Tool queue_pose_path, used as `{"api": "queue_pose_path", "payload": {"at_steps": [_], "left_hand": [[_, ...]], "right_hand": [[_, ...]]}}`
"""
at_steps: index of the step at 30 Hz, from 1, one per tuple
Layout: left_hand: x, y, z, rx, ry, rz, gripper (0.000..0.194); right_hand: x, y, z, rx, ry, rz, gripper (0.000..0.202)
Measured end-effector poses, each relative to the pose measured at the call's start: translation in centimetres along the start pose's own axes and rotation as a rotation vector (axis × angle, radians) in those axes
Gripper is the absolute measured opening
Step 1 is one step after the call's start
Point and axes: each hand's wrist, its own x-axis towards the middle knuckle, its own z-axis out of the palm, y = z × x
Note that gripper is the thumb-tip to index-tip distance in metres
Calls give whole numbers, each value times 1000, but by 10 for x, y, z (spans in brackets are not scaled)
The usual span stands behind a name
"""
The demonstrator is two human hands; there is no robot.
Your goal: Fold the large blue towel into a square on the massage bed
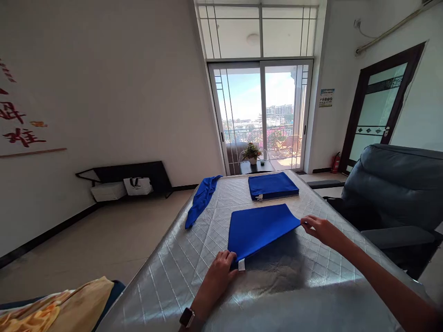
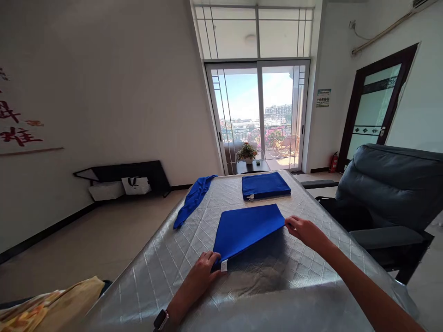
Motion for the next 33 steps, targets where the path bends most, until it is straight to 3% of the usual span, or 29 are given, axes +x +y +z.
{"api": "queue_pose_path", "payload": {"at_steps": [4, 7, 10, 13, 17, 21, 24, 26, 30, 33], "left_hand": [[0, 1, 1, 75, 88, 8, 27], [-2, -9, -3, 58, 224, 76, 26], [-2, -15, -18, 21, 367, 189, 28], [3, -6, -52, -55, 461, 301, 28], [15, 22, -114, -193, 483, 383, 19], [34, 41, -167, -252, 472, 258, 19], [67, 44, -185, -312, 397, 51, 28], [101, 42, -186, -396, 264, -60, 35], [189, 33, -168, -548, -4, -97, 47], [265, 27, -154, -640, -35, -62, 52]], "right_hand": [[21, -3, -18, -1, 31, -62, 23], [17, -2, -24, -5, 52, -97, 22], [5, 0, -32, -8, 104, -128, 23], [-6, -1, -49, -24, 177, -162, 25], [-10, -4, -89, -40, 298, -191, 26], [-3, -4, -135, -40, 358, -110, 24], [15, 6, -156, 9, 316, -5, 33], [35, 22, -157, 42, 248, 51, 40], [95, 73, -137, 60, 67, 123, 40], [157, 118, -122, 2, 12, 158, 30]]}}
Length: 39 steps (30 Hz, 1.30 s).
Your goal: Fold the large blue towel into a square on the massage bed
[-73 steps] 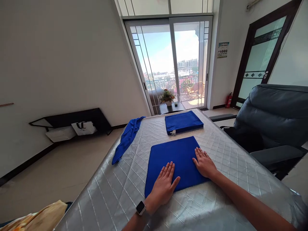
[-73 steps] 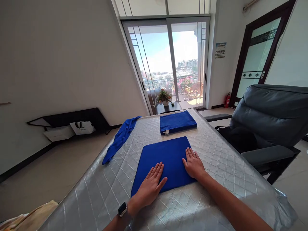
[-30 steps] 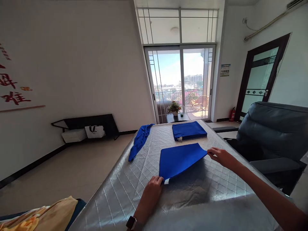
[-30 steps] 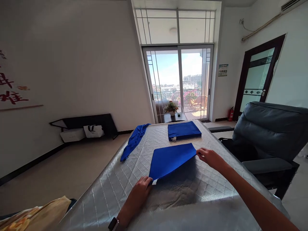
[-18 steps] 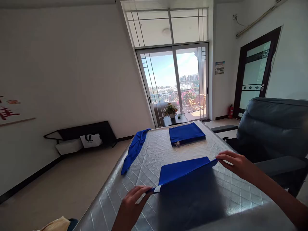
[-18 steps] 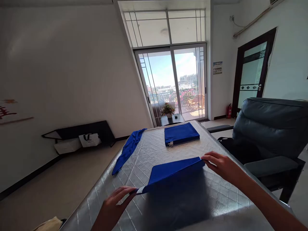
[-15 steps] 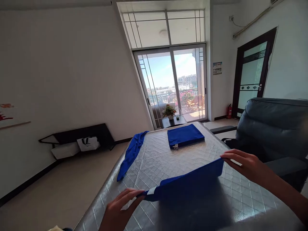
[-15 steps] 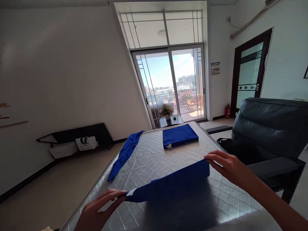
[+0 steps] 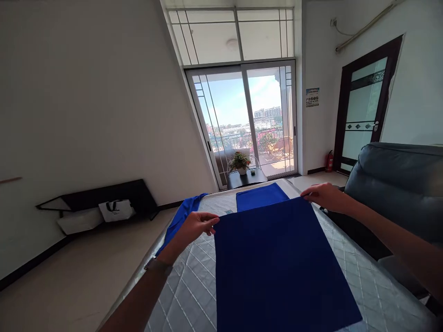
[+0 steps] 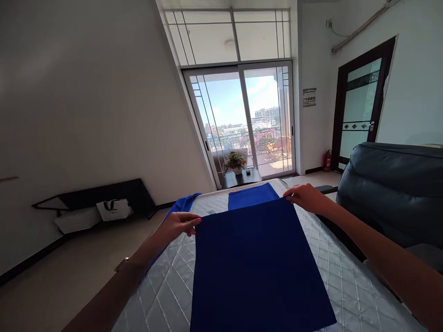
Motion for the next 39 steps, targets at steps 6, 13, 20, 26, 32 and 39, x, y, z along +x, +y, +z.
{"api": "queue_pose_path", "payload": {"at_steps": [6, 13, 20, 26, 32, 39], "left_hand": [[147, 19, -9, -63, 407, 270, 37], [223, -9, 12, 5, 647, 379, 25], [190, -153, 119, 236, 477, 311, 19], [165, -206, 145, 410, 393, 360, 17], [163, -198, 139, 613, 261, 412, 14], [160, -198, 138, 748, 273, 472, 13]], "right_hand": [[143, 26, -18, -213, 238, 75, 28], [196, 69, 0, -194, 402, 99, 34], [130, 161, 186, -130, 318, 180, 28], [92, 194, 256, -92, 300, 168, 28], [90, 194, 244, -128, 268, 195, 22], [84, 183, 233, -234, 221, 221, 15]]}}
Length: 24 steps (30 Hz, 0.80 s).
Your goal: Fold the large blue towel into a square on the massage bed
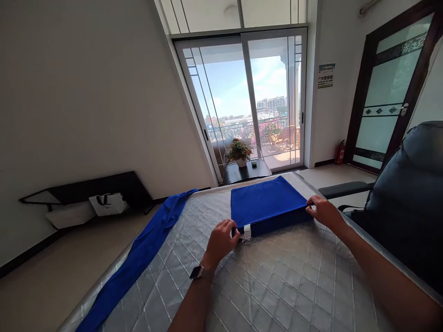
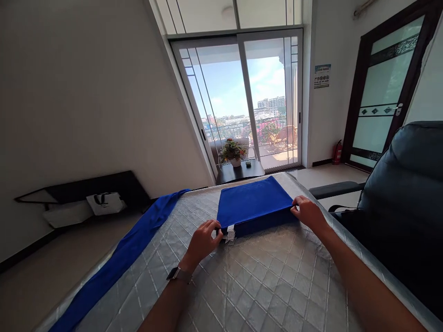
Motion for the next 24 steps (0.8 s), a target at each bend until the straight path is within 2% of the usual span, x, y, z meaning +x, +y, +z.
{"api": "queue_pose_path", "payload": {"at_steps": [3, 8, 12, 15, 19, 24], "left_hand": [[1, 0, -1, 57, -10, 17, 12], [1, 5, -4, 73, -79, -3, 12], [2, 9, -10, 97, -97, 5, 13], [5, 15, -12, 90, -76, -5, 15], [10, 30, 0, 42, -8, -4, 29], [4, 44, 28, 113, -167, 50, 52]], "right_hand": [[-3, -4, -5, -64, -19, -17, 11], [-8, -4, -6, -125, -82, -151, 8], [-7, -7, -9, -173, -59, -177, 11], [-6, -18, -10, -164, -20, -162, 14], [-6, -39, 1, -78, 29, -202, 35], [-17, -37, 34, -63, -113, -206, 55]]}}
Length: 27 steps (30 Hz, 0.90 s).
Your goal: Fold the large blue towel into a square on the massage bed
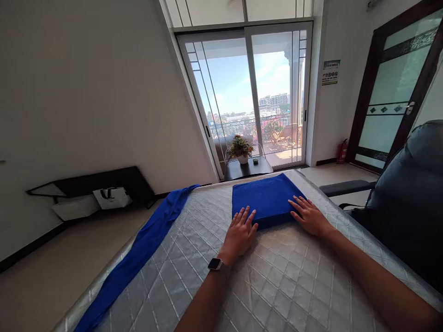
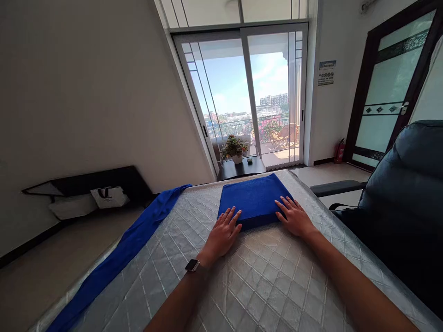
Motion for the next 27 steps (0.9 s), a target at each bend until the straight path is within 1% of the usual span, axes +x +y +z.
{"api": "queue_pose_path", "payload": {"at_steps": [2, 4, 8, 13, 15, 17, 19, 21, 24, 26, 27], "left_hand": [[-4, 1, 6, 11, -66, -17, 57], [-7, 0, 8, 2, -113, -37, 62], [-10, -1, 2, -69, -206, -73, 68], [-5, -2, -3, -228, -301, -99, 71], [-6, -9, -7, -314, -348, -90, 68], [-17, -25, -19, -351, -372, -91, 62], [-41, -52, -41, -264, -341, -178, 55], [-81, -86, -72, -99, -269, -366, 50], [-160, -140, -122, 47, -172, -645, 51], [-213, -168, -147, 104, -145, -793, 52], [-235, -178, -156, 128, -139, -864, 49]], "right_hand": [[-5, 5, 10, 7, -58, 13, 58], [-8, 10, 16, 11, -76, 21, 59], [-10, 13, 17, 19, -68, 17, 61], [-11, 13, 19, 13, -71, 15, 68], [-12, 14, 20, 1, -85, 12, 71], [-13, 14, 22, -18, -107, 9, 74], [-13, 15, 23, -50, -131, 10, 77], [-13, 13, 23, -94, -152, 22, 80], [-14, 1, 17, -183, -182, 59, 82], [-19, -15, 6, -265, -179, 88, 79], [-24, -25, 0, -304, -159, 95, 75]]}}
